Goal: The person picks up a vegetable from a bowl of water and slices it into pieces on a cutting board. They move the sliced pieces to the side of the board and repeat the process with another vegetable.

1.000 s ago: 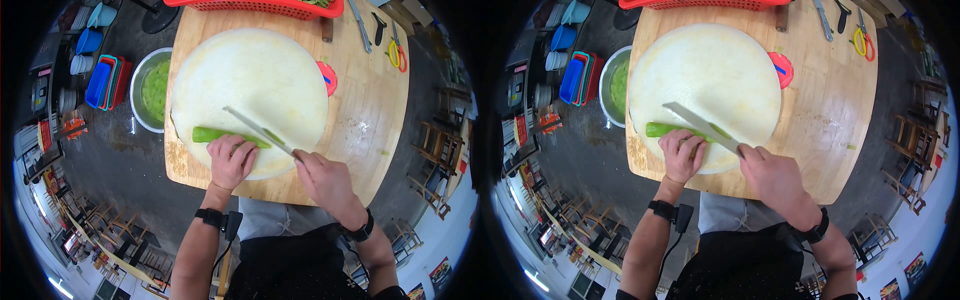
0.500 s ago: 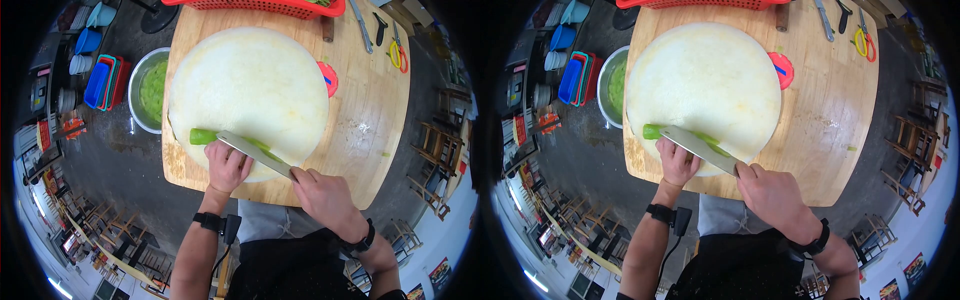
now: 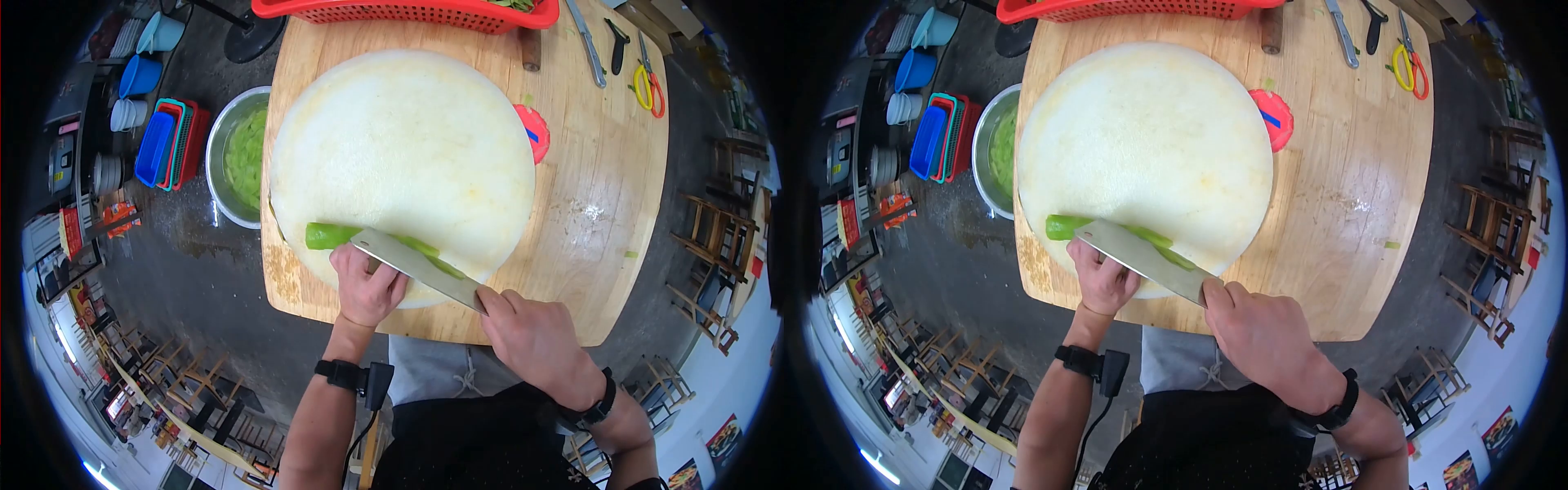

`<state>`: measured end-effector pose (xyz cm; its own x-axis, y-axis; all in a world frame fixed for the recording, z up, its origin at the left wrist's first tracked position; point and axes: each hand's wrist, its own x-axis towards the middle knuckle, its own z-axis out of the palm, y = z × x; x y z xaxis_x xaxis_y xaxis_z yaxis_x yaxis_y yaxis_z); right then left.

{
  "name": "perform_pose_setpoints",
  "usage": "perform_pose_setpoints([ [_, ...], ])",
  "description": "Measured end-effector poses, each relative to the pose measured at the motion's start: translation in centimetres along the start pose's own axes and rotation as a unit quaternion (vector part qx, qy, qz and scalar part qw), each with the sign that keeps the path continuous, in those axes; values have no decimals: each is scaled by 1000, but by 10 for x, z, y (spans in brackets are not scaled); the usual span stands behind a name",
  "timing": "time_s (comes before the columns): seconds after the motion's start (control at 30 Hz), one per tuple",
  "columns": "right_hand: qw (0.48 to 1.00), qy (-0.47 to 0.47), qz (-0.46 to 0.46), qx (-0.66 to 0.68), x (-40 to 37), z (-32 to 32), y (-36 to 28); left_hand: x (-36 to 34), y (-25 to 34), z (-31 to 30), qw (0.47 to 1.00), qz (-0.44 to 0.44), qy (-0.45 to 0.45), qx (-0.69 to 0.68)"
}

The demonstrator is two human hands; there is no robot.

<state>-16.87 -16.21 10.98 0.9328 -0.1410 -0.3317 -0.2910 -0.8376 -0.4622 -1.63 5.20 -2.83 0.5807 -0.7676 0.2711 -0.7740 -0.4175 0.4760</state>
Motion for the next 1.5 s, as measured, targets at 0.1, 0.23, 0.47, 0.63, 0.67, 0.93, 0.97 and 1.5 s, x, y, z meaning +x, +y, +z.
perform_pose_setpoints([
  [0.1, 1000, -13, 3, -13, -2, -2, -1, 0, 0, 0, 1000, 4, -1, 0],
  [0.23, 999, -20, -1, -32, -3, -4, -1, 0, -1, 1, 1000, 6, 1, -2],
  [0.47, 1000, -13, 1, -22, -4, -1, 0, 1, 0, -1, 1000, 3, 3, -6],
  [0.63, 999, -16, -15, -27, 3, 0, 1, 3, 2, -1, 1000, -1, 9, -8],
  [0.67, 999, -11, -27, -30, 5, 0, 2, 4, 3, -1, 1000, -1, 13, -7],
  [0.93, 998, 15, -52, -8, 26, 22, 4, 4, 1, 2, 1000, 3, 24, -8],
  [0.97, 998, 27, -59, -1, 29, 27, 5, 4, 1, 2, 1000, 5, 26, -10],
  [1.5, 996, 92, 8, 10, 13, 9, 16, 12, 6, 1, 998, 7, 53, -44],
])
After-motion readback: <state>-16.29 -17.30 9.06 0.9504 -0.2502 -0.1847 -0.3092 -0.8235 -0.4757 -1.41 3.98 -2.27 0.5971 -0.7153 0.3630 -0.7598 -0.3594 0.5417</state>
